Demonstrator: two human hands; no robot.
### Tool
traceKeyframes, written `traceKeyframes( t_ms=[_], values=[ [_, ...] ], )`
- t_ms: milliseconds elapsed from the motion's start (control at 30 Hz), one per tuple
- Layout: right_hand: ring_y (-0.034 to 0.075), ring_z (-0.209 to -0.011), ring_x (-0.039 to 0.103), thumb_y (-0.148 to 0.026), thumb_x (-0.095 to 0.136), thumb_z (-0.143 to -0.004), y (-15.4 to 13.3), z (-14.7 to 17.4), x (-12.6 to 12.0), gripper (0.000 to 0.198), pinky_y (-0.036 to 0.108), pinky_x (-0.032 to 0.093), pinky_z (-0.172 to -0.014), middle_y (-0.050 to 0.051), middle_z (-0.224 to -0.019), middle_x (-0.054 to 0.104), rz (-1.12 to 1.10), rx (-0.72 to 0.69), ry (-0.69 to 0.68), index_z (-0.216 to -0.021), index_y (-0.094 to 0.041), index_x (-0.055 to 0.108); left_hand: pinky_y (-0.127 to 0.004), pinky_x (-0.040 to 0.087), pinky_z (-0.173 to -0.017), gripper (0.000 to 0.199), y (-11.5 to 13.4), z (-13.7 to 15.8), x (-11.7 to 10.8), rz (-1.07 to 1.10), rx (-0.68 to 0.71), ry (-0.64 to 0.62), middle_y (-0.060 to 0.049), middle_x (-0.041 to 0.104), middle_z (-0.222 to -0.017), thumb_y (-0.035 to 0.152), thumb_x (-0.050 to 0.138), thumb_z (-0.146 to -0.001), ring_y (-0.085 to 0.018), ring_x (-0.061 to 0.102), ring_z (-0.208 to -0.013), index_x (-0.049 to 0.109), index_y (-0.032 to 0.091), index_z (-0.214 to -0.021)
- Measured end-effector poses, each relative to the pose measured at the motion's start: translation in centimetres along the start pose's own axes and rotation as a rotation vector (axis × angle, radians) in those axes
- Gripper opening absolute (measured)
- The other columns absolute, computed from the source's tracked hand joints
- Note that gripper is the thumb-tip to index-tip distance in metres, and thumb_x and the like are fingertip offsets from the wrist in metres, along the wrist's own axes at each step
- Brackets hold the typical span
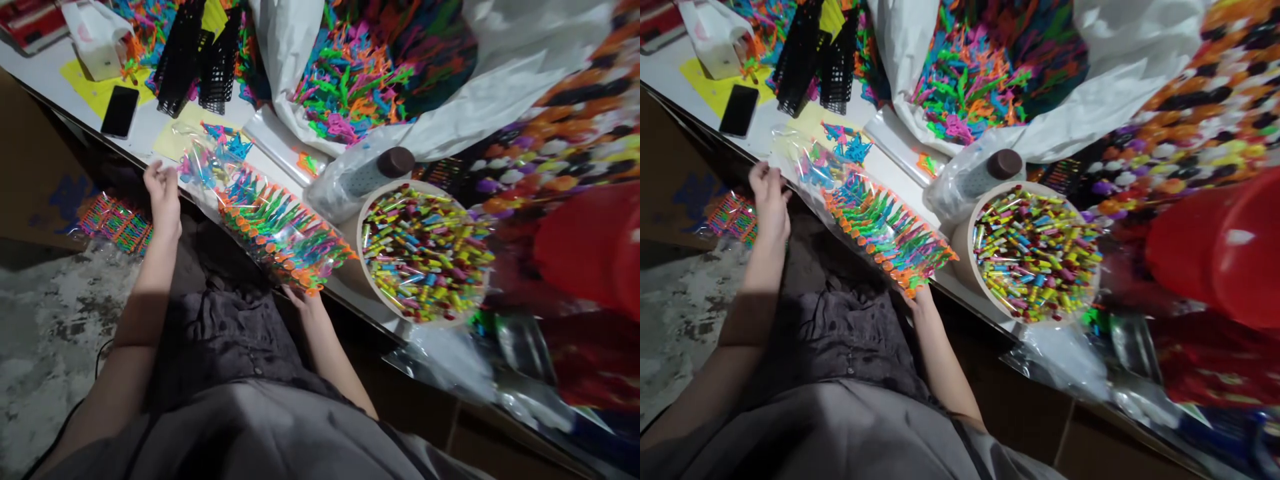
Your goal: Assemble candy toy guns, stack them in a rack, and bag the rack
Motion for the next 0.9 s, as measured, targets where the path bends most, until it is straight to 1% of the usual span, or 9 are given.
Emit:
traceKeyframes(
  t_ms=[67,167,233,300,433,600,767,833,900],
  values=[
    [0.018,-0.085,0.065,-0.035,0.061,-0.067,0.6,0.0,0.1,0.016,0.03,0.057,-0.067,0.001,-0.083,0.068,-0.039,0.023,0.02,-0.081,-0.026,0.061,-0.026,0.046,-0.078,0.038,-4.8,2.6,-1.0,0.039,-0.169,0.046,-0.003,0.06,-0.1,0.056,0.055,-0.084,-0.014,0.059,-0.093,0.053,0.024,-0.105],
    [0.018,-0.079,0.065,-0.029,0.063,-0.062,1.7,-0.1,1.0,0.014,0.031,0.057,-0.068,0.001,-0.076,0.066,-0.078,0.059,0.008,-0.073,-0.024,0.058,-0.022,0.046,-0.069,0.018,-11.6,8.6,0.3,0.137,-0.544,-0.041,-0.003,0.064,-0.084,0.036,0.053,-0.088,-0.012,0.061,-0.076,0.057,0.02,-0.095],
    [0.017,-0.075,0.064,-0.028,0.063,-0.06,2.5,-0.2,1.9,0.015,0.032,0.057,-0.068,0.001,-0.074,0.066,-0.098,0.075,-0.015,-0.072,-0.023,0.057,-0.02,0.044,-0.061,0.007,-14.0,12.3,1.5,0.207,-0.732,-0.043,0.0,0.062,-0.072,0.017,0.051,-0.085,-0.01,0.058,-0.064,0.058,0.018,-0.086],
    [0.017,-0.073,0.064,-0.028,0.064,-0.058,3.4,-0.2,2.8,0.017,0.033,0.056,-0.069,0.001,-0.072,0.065,-0.106,0.079,-0.036,-0.072,-0.022,0.056,-0.018,0.04,-0.055,0.015,-15.0,14.7,2.5,0.255,-0.82,-0.022,0.003,0.059,-0.063,0.005,0.048,-0.078,-0.008,0.053,-0.054,0.057,0.017,-0.079],
    [0.014,-0.068,0.061,-0.024,0.068,-0.054,4.6,-0.3,4.1,0.025,0.027,0.055,-0.065,-0.001,-0.068,0.063,-0.141,0.046,-0.06,-0.075,-0.02,0.057,-0.017,0.039,-0.053,0.018,-15.0,15.9,3.6,0.298,-0.797,-0.021,0.005,0.058,-0.061,0.0,0.046,-0.074,-0.006,0.051,-0.051,0.056,0.016,-0.076],
    [0.01,-0.067,0.058,-0.034,0.07,-0.06,4.9,-0.7,5.9,0.029,0.021,0.049,-0.059,-0.001,-0.078,0.065,-0.1,0.003,-0.11,-0.083,-0.021,0.057,-0.019,0.046,-0.073,0.015,-14.6,15.1,3.7,0.342,-0.667,-0.08,0.003,0.065,-0.076,0.007,0.055,-0.078,-0.008,0.06,-0.071,0.061,0.016,-0.088],
    [0.007,-0.044,0.038,-0.049,0.06,-0.071,4.9,-1.5,5.0,0.033,0.021,0.03,-0.046,-0.004,-0.048,0.048,0.452,0.035,-0.088,-0.066,-0.017,0.053,-0.021,0.047,-0.071,0.027,-15.5,15.2,2.8,0.411,-0.741,-0.019,0.004,0.065,-0.074,0.007,0.053,-0.077,-0.009,0.06,-0.066,0.059,0.019,-0.101],
    [0.007,-0.044,0.034,-0.055,0.053,-0.075,4.5,-1.4,4.2,0.042,0.022,0.026,-0.046,-0.003,-0.045,0.043,0.713,0.047,-0.129,-0.057,-0.017,0.051,-0.021,0.047,-0.068,0.023,-15.6,15.2,2.6,0.428,-0.753,-0.013,0.004,0.064,-0.071,0.01,0.055,-0.076,-0.009,0.059,-0.063,0.06,0.019,-0.097],
    [0.007,-0.047,0.034,-0.058,0.051,-0.076,2.9,-1.1,3.3,0.047,0.023,0.025,-0.048,-0.003,-0.046,0.042,0.878,-0.037,-0.156,-0.054,-0.017,0.049,-0.022,0.047,-0.07,0.024,-15.5,15.2,2.9,0.464,-0.74,-0.047,0.003,0.065,-0.072,0.011,0.057,-0.073,-0.011,0.061,-0.066,0.061,0.018,-0.096]
  ],
)
Point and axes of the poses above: each hand's wrist, its own z-axis away from the middle knuckle, its own x-axis out of the palm, y = z × x, the point moved 8 cm from there along -z, towards the middle knuckle
